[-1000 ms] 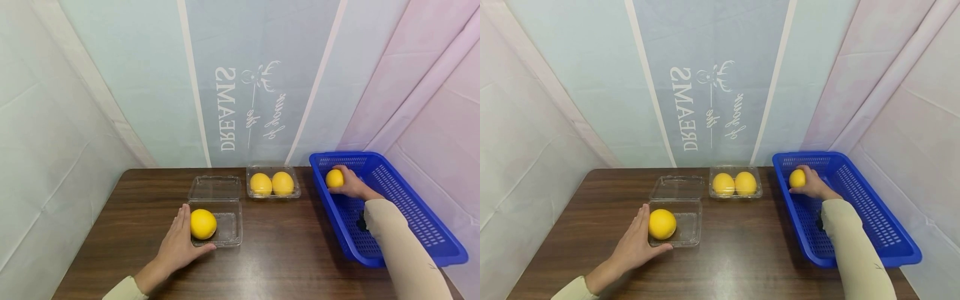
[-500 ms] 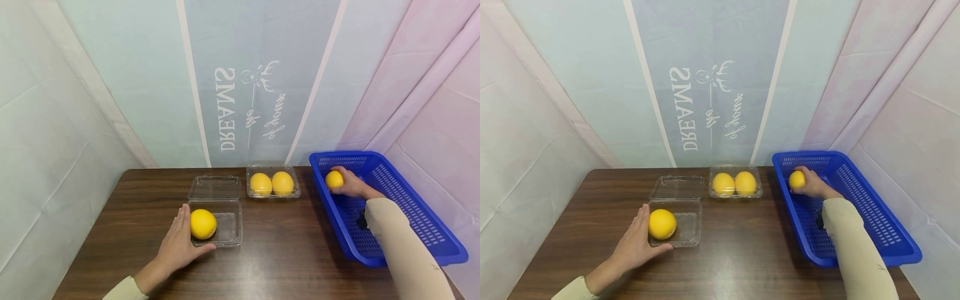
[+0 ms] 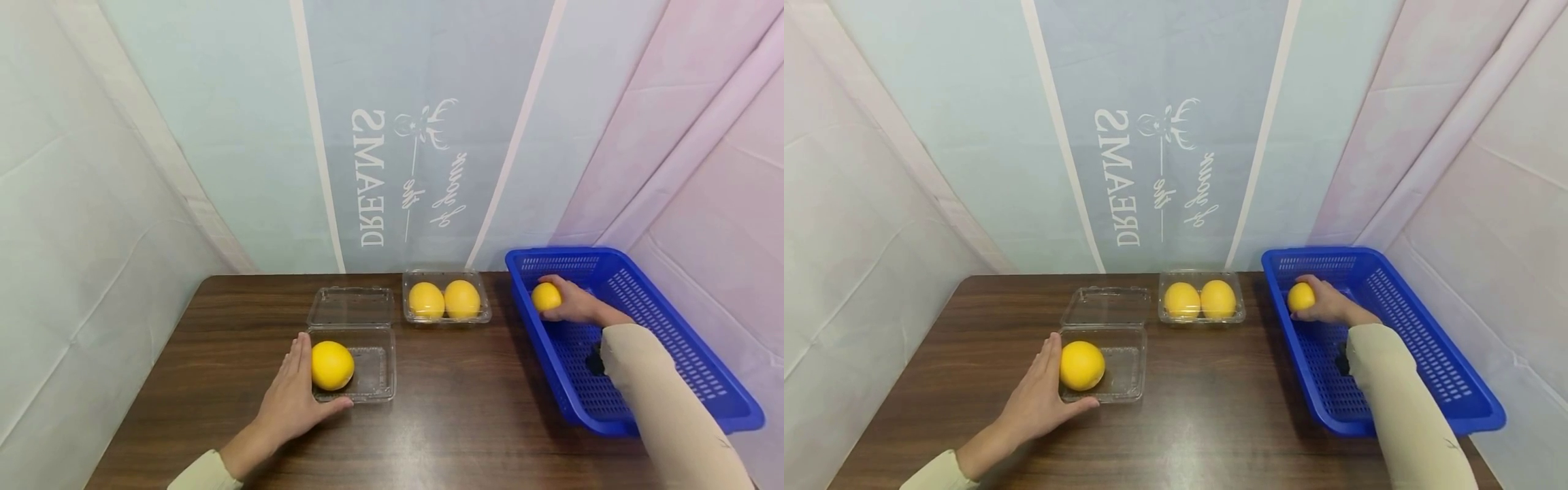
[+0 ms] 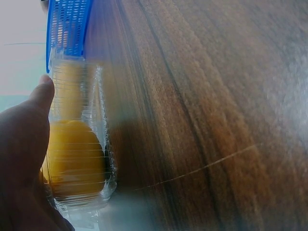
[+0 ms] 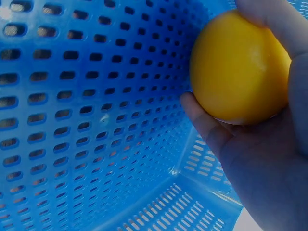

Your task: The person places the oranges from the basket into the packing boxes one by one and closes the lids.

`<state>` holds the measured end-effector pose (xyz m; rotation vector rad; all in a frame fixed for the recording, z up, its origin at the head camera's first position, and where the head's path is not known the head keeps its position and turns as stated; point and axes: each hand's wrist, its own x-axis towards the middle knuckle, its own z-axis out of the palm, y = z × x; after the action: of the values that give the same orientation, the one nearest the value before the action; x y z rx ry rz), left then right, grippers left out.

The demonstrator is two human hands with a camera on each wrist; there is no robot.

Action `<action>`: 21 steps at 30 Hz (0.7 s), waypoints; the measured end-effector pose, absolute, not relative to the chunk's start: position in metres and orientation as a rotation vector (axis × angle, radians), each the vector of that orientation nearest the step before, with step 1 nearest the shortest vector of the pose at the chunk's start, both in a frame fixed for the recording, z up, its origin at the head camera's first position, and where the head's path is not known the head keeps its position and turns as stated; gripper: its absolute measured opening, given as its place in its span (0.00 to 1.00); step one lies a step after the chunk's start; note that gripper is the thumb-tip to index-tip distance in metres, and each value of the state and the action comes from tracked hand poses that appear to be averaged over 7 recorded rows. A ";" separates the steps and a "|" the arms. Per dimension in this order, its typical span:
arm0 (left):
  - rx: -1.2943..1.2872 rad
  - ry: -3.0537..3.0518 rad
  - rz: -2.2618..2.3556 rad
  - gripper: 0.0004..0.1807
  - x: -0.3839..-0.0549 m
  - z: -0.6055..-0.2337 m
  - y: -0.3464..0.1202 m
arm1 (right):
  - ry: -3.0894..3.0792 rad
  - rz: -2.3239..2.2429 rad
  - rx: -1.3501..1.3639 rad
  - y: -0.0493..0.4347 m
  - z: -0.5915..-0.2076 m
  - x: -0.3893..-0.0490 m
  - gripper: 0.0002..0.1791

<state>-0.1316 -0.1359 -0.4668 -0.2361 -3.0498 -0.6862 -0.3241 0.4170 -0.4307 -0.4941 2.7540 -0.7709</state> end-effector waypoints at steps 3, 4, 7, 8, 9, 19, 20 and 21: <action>-0.237 -3.043 -0.682 0.78 -0.132 -0.468 -0.136 | 2.750 -0.798 -0.532 0.415 -0.430 -0.324 0.43; -0.237 -3.041 -0.682 0.78 -0.132 -0.469 -0.136 | 2.750 -0.807 -0.541 0.415 -0.429 -0.324 0.43; -0.238 -3.037 -0.675 0.78 -0.132 -0.471 -0.135 | 2.758 -0.818 -0.564 0.414 -0.426 -0.325 0.44; -0.239 -3.032 -0.672 0.78 -0.131 -0.472 -0.136 | 2.765 -0.817 -0.568 0.414 -0.425 -0.323 0.44; -0.240 -3.030 -0.670 0.78 -0.130 -0.474 -0.136 | 2.772 -0.815 -0.573 0.414 -0.425 -0.322 0.44; -0.249 -2.989 -0.663 0.78 -0.119 -0.486 -0.136 | 2.815 -0.826 -0.630 0.414 -0.416 -0.300 0.44; -0.250 -2.985 -0.660 0.78 -0.118 -0.487 -0.136 | 2.819 -0.830 -0.628 0.414 -0.416 -0.297 0.44; -0.252 -2.979 -0.655 0.78 -0.117 -0.488 -0.136 | 2.823 -0.833 -0.626 0.415 -0.415 -0.294 0.44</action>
<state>-0.1172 -0.1360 -0.4884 -0.2516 -2.9795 -0.6546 -0.2944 0.4149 -0.4154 -0.6256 2.8233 -0.8326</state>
